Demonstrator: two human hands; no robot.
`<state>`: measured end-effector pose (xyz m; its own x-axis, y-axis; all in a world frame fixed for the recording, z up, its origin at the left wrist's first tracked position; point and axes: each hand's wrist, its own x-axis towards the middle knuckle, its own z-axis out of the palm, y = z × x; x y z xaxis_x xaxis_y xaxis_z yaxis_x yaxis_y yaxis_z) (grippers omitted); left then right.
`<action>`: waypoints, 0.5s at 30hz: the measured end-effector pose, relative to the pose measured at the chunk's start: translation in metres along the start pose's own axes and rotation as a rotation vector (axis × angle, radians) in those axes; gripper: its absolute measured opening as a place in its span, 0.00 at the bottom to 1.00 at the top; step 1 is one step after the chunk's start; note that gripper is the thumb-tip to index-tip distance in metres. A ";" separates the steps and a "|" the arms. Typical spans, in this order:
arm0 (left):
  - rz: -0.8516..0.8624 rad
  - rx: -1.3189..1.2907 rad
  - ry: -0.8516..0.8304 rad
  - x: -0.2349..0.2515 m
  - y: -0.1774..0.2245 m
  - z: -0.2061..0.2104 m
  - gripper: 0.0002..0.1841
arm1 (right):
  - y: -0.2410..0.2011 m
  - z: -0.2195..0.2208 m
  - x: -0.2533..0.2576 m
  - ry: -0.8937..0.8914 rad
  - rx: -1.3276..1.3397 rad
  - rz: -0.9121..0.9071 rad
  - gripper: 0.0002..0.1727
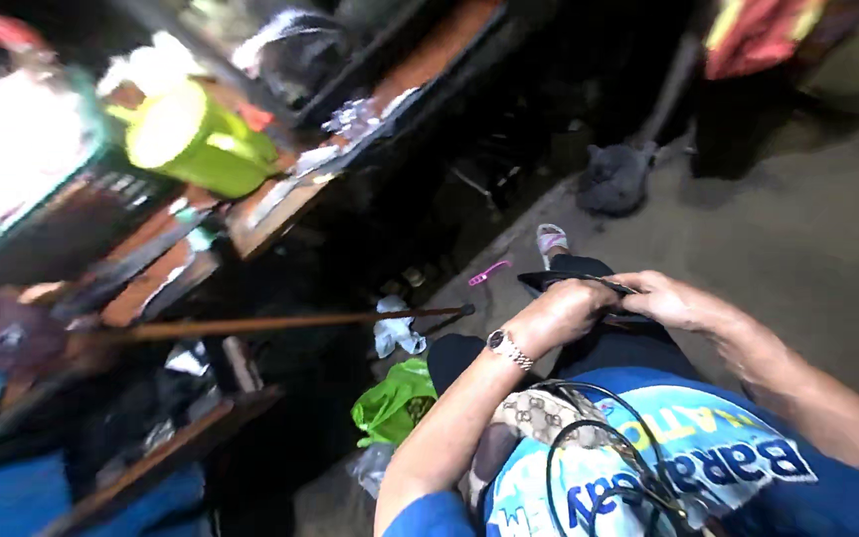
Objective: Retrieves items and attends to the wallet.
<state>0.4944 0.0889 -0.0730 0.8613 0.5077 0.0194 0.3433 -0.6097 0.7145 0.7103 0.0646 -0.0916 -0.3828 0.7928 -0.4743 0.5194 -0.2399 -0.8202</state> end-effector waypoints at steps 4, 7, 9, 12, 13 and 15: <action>-0.012 -0.018 0.166 -0.024 -0.008 -0.015 0.09 | -0.007 0.002 0.000 0.035 -0.059 0.000 0.22; -0.110 -0.018 0.405 -0.070 -0.016 -0.032 0.09 | -0.012 0.003 0.001 0.061 -0.083 0.051 0.23; -0.213 0.000 0.629 -0.112 -0.024 -0.045 0.10 | -0.010 0.003 0.005 0.066 -0.106 0.059 0.23; -0.485 0.133 0.930 -0.193 -0.029 -0.069 0.09 | -0.005 0.002 0.010 0.064 -0.118 0.062 0.24; -0.599 0.216 0.997 -0.223 -0.029 -0.078 0.10 | -0.005 0.002 0.011 0.069 -0.117 0.069 0.24; -0.850 0.417 1.094 -0.286 -0.028 -0.097 0.12 | -0.003 0.003 0.014 0.073 -0.123 0.069 0.25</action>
<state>0.2025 0.0200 -0.0311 -0.3017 0.8860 0.3520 0.8423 0.0747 0.5338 0.7010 0.0751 -0.0970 -0.2887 0.8167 -0.4996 0.6336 -0.2283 -0.7392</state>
